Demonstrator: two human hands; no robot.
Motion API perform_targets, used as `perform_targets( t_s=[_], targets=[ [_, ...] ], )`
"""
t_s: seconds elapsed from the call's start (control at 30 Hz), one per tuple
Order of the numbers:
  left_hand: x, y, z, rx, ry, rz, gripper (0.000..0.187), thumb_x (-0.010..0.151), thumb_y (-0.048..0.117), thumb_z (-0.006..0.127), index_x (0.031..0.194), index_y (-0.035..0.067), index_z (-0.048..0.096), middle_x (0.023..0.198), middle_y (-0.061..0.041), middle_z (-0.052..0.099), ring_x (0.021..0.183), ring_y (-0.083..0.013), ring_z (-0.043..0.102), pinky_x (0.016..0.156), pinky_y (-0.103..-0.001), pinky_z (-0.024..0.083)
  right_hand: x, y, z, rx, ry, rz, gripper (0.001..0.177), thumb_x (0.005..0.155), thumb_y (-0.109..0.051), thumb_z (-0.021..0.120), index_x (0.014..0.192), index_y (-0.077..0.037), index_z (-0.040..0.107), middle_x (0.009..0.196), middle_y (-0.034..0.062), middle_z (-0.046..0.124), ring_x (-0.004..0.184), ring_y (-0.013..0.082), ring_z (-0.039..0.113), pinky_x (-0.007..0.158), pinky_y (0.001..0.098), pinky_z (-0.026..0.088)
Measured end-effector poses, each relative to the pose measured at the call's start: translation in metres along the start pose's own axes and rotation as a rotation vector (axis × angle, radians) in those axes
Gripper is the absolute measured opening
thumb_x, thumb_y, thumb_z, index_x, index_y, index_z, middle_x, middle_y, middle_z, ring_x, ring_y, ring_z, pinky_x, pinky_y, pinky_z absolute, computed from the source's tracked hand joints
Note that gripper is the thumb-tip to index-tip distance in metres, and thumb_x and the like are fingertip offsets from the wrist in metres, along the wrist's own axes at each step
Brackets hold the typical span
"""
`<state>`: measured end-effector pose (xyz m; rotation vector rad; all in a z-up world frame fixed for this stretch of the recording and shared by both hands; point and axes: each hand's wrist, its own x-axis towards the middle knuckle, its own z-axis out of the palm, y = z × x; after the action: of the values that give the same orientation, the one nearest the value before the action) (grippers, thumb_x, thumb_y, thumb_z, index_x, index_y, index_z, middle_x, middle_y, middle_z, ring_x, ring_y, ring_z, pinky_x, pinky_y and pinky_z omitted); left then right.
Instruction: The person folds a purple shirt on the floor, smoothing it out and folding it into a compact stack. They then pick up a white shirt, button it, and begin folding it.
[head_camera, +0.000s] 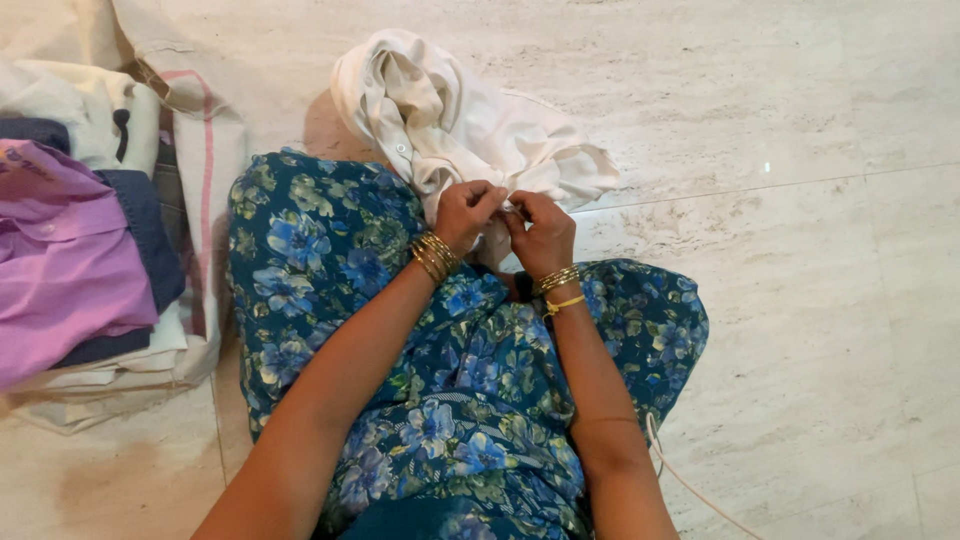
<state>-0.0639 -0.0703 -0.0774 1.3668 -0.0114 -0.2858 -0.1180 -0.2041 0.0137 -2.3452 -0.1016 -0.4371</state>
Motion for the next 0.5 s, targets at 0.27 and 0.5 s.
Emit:
perform_targets(
  t_s=[0.27, 0.5],
  targets=[
    [0.000, 0.020, -0.006, -0.307, -0.290, -0.236, 0.018, 0.095, 0.025, 0.076, 0.089, 0.008, 0.072, 0.078, 0.001, 0.066, 0.068, -0.0068, 0.060, 0.062, -0.023, 0.048, -0.002, 0.028, -0.002, 0.159, -0.089, 0.155, 0.021, 0.086, -0.006, 0.083, 0.105, -0.002, 0.075, 0.087, 0.0059, 0.074, 0.073, 0.0118, 0.068, 0.067, 0.0269, 0.056],
    [0.004, 0.025, -0.011, -0.553, -0.452, -0.181, 0.015, 0.093, 0.020, 0.076, 0.089, 0.009, 0.066, 0.081, 0.003, 0.065, 0.073, -0.0065, 0.060, 0.069, -0.023, 0.051, -0.005, 0.052, 0.001, 0.640, -0.119, 0.311, 0.021, 0.091, -0.003, 0.078, 0.111, 0.003, 0.074, 0.096, -0.0017, 0.071, 0.084, 0.0044, 0.063, 0.075, 0.0215, 0.056]
  ],
)
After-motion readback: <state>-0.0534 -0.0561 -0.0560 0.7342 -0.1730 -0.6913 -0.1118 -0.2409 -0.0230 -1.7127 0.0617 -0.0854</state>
